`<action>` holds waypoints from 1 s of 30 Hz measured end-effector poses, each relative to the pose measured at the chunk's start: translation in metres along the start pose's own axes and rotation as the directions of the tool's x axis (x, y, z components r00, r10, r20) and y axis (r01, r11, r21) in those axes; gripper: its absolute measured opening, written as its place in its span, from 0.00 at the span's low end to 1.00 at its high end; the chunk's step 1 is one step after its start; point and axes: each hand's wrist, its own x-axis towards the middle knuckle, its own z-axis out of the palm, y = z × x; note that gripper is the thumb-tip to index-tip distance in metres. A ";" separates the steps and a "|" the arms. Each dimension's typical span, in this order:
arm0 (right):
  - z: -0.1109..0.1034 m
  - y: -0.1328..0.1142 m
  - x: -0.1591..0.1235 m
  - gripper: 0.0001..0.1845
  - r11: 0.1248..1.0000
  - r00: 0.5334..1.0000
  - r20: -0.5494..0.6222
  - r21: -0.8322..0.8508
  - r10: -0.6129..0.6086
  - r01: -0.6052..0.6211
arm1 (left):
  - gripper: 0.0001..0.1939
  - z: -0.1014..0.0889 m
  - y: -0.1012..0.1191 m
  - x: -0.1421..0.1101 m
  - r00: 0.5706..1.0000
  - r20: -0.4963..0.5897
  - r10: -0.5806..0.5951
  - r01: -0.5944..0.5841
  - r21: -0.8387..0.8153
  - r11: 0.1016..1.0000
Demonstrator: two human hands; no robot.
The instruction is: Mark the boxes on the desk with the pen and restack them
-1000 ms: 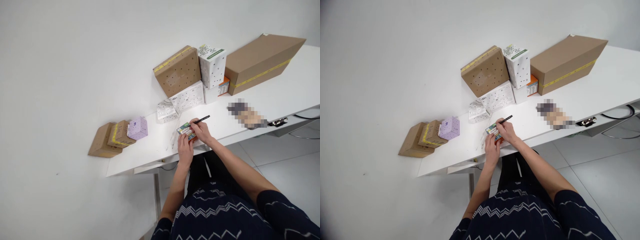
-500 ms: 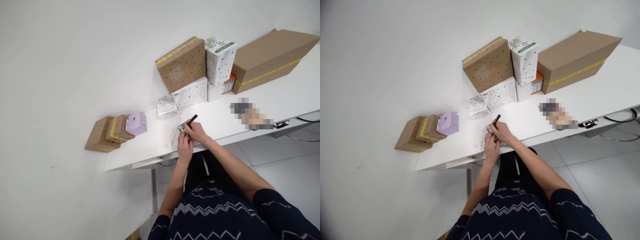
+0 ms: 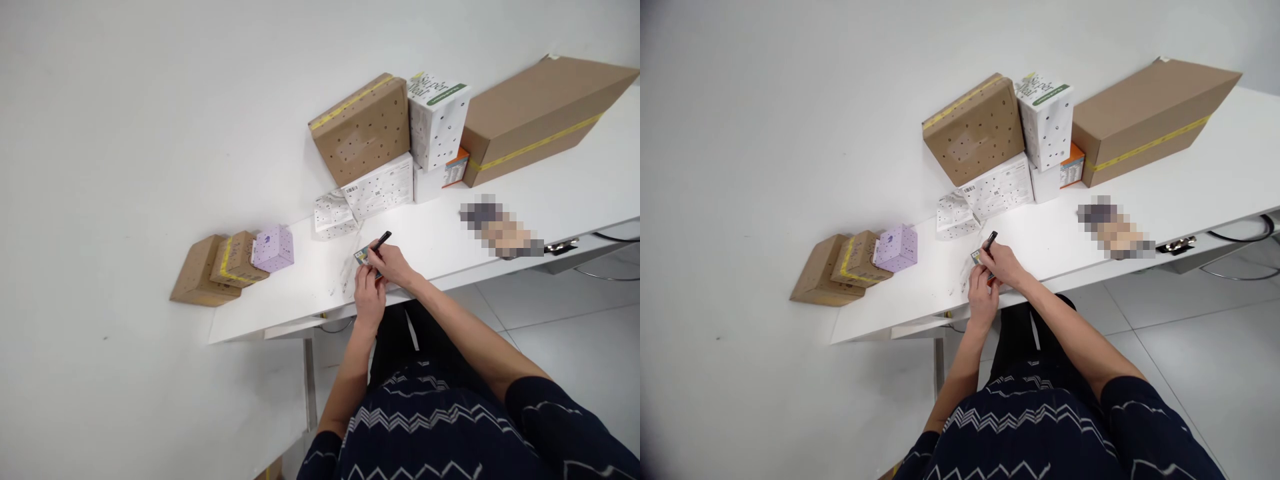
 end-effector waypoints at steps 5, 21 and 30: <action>-0.003 -0.002 0.000 0.11 1.000 1.000 0.016 0.000 0.002 -0.002 | 0.15 0.000 0.000 0.000 0.999 -0.025 0.031 -0.031 0.010 0.999; -0.006 0.001 -0.003 0.12 0.975 0.985 -0.139 0.211 0.098 -0.067 | 0.15 -0.001 0.001 0.000 1.000 -0.013 0.017 -0.017 0.009 1.000; -0.051 0.050 -0.002 0.21 0.889 0.987 -0.096 -0.452 -0.129 0.072 | 0.13 -0.002 -0.001 0.001 1.000 -0.009 0.013 -0.013 -0.007 1.000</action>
